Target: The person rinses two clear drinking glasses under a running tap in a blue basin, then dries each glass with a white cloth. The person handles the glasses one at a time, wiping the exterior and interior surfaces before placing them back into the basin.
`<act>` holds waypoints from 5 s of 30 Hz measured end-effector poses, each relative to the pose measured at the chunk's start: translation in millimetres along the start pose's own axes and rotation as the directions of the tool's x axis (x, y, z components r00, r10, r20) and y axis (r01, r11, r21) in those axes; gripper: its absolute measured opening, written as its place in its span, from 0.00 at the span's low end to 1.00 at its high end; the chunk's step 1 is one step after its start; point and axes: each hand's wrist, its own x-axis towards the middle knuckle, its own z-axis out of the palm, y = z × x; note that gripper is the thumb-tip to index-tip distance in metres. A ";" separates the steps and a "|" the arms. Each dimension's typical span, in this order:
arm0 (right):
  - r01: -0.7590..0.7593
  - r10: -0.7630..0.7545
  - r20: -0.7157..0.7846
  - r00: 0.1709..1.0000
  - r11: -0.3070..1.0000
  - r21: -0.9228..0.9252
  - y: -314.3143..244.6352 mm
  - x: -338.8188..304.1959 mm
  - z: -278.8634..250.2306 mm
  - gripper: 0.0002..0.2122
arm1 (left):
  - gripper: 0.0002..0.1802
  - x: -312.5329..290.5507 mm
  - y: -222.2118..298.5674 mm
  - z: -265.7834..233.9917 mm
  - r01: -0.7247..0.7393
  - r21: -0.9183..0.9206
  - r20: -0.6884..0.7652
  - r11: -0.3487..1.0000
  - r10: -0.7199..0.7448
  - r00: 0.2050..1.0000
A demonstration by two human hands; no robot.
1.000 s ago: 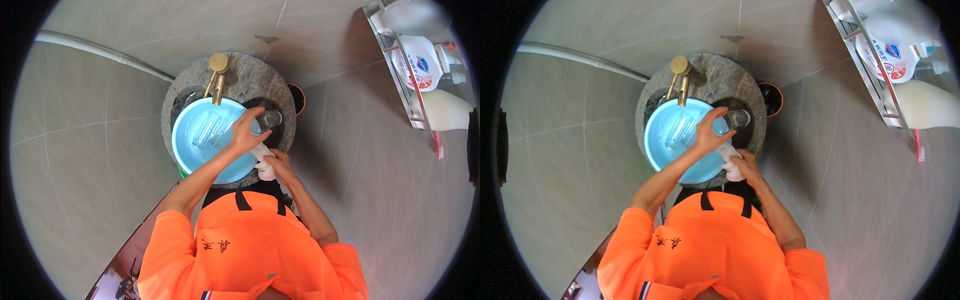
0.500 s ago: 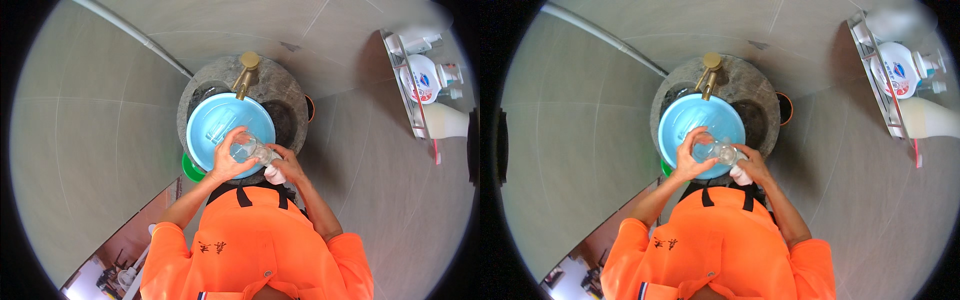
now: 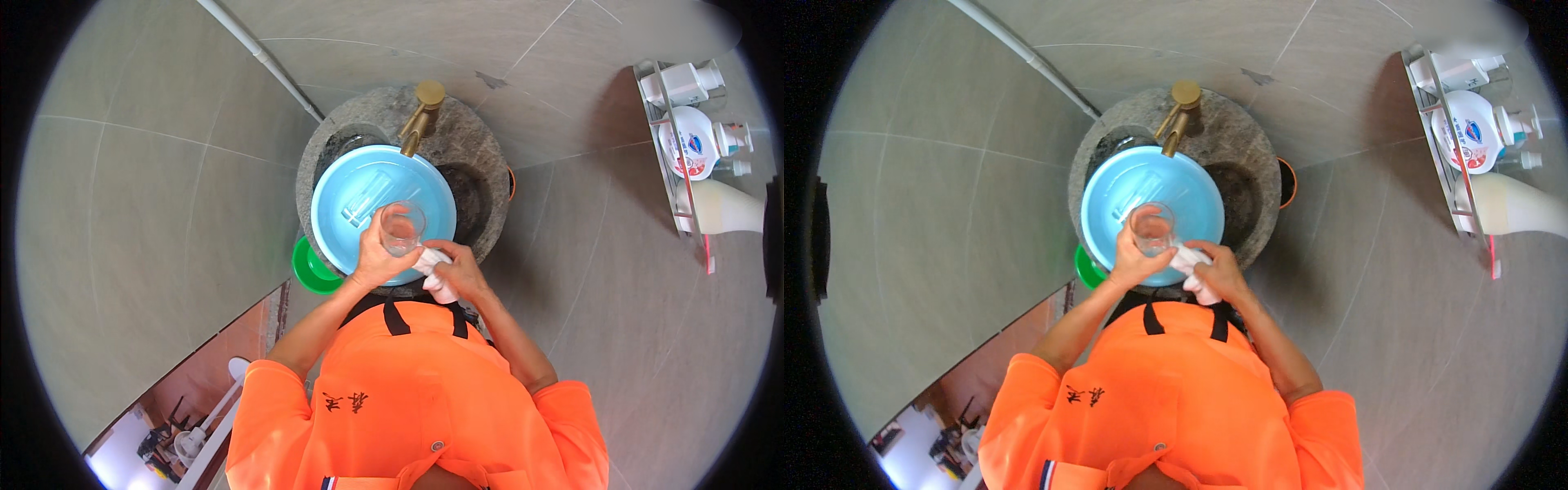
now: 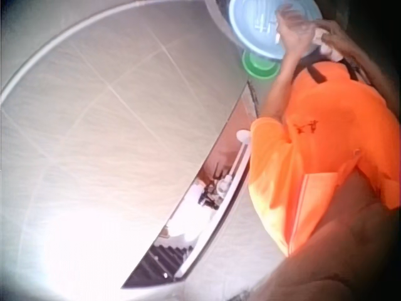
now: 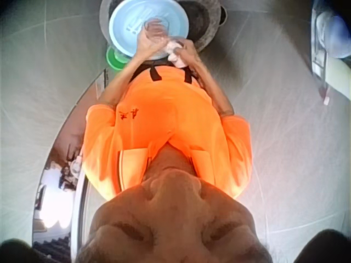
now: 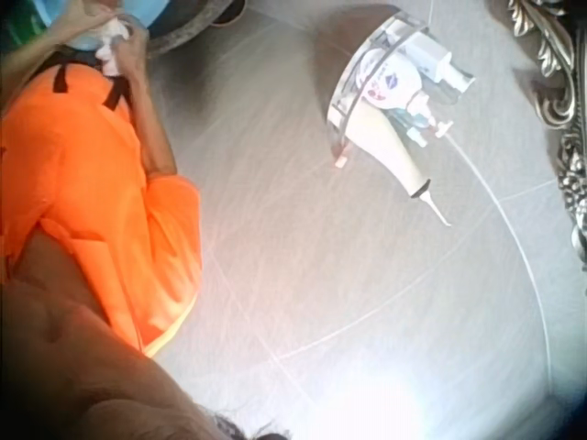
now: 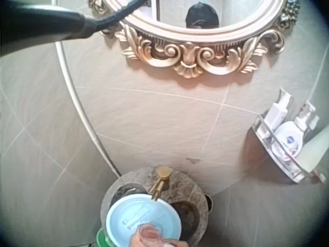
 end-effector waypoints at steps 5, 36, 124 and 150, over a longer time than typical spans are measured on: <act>0.009 -0.008 -0.009 1.000 0.998 0.055 -39.4 -9.2 -20.6 0.21 | 0.36 -9.7 -6.1 -45.2 -0.030 0.328 0.002 0.944 0.032 0.999; 0.201 -0.132 0.204 0.970 0.908 -0.368 -137.4 8.7 -11.4 0.16 | 0.39 -10.7 -35.3 -76.5 -0.079 0.270 0.159 0.960 0.036 0.987; 0.250 -0.193 0.167 0.967 0.846 -0.470 -184.8 45.1 -43.7 0.29 | 0.33 108.6 -74.7 -33.9 0.083 0.415 0.045 0.906 -0.112 0.993; 0.309 -0.272 0.155 0.950 0.744 -0.593 -181.2 66.7 -21.7 0.26 | 0.35 36.4 -47.7 -83.9 0.170 0.299 0.039 0.939 -0.190 0.981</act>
